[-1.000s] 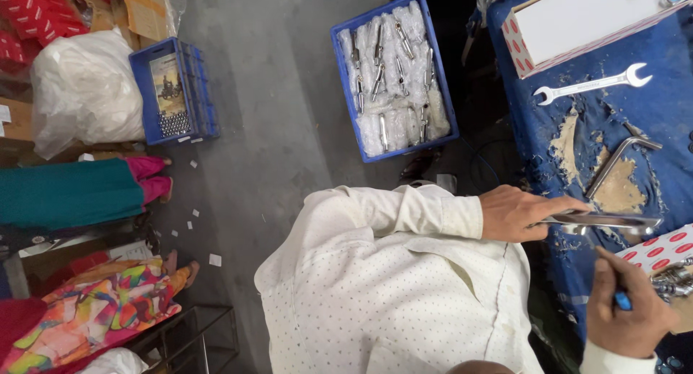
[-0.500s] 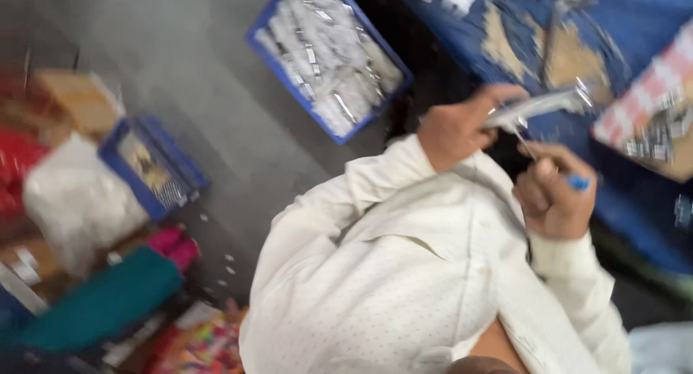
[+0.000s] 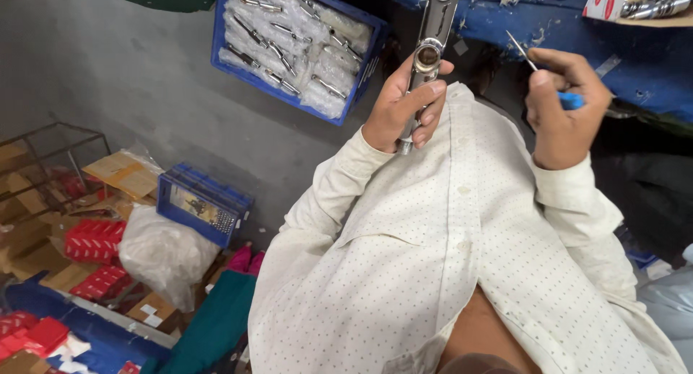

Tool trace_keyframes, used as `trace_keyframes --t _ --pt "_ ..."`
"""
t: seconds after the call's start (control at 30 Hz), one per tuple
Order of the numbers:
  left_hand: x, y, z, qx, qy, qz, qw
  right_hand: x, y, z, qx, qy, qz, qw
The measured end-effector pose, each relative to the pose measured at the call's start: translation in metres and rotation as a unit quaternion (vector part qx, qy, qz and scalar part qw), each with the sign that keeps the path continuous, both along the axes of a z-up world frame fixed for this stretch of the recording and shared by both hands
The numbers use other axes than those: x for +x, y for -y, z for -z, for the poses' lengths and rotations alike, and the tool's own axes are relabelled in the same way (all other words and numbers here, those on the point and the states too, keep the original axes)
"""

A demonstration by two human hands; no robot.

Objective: The person assembles metal faucet components by inserting internal pieces into the main faucet body and tightening them using a small blue-handled tool.

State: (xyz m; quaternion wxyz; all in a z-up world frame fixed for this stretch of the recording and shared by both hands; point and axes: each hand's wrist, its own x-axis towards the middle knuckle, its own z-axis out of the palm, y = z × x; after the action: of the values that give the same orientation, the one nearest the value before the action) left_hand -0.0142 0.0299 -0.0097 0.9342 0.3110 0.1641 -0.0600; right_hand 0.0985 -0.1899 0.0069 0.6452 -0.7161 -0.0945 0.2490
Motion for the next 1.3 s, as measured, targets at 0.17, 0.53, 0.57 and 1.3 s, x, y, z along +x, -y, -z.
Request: trace_keyframes --t 0.17,0.53,0.57,1.3 --pt "0.001 0.004 -0.005 0.048 -0.046 0.008 0.998 -0.004 0.006 0.023 -0.081 0.083 -0.083 0.990" --pt "-0.002 0.003 -0.002 -0.048 -0.096 0.026 0.994 -0.002 -0.014 -0.006 -0.095 0.098 -0.107 0.985" --pt "-0.003 0.003 -0.002 -0.054 -0.102 0.028 0.993 -0.001 -0.018 -0.013 -0.101 0.106 -0.103 0.984" --pt "0.001 0.013 -0.002 0.129 -0.135 0.060 0.981 0.034 -0.079 -0.088 -0.119 0.519 -0.315 0.785"
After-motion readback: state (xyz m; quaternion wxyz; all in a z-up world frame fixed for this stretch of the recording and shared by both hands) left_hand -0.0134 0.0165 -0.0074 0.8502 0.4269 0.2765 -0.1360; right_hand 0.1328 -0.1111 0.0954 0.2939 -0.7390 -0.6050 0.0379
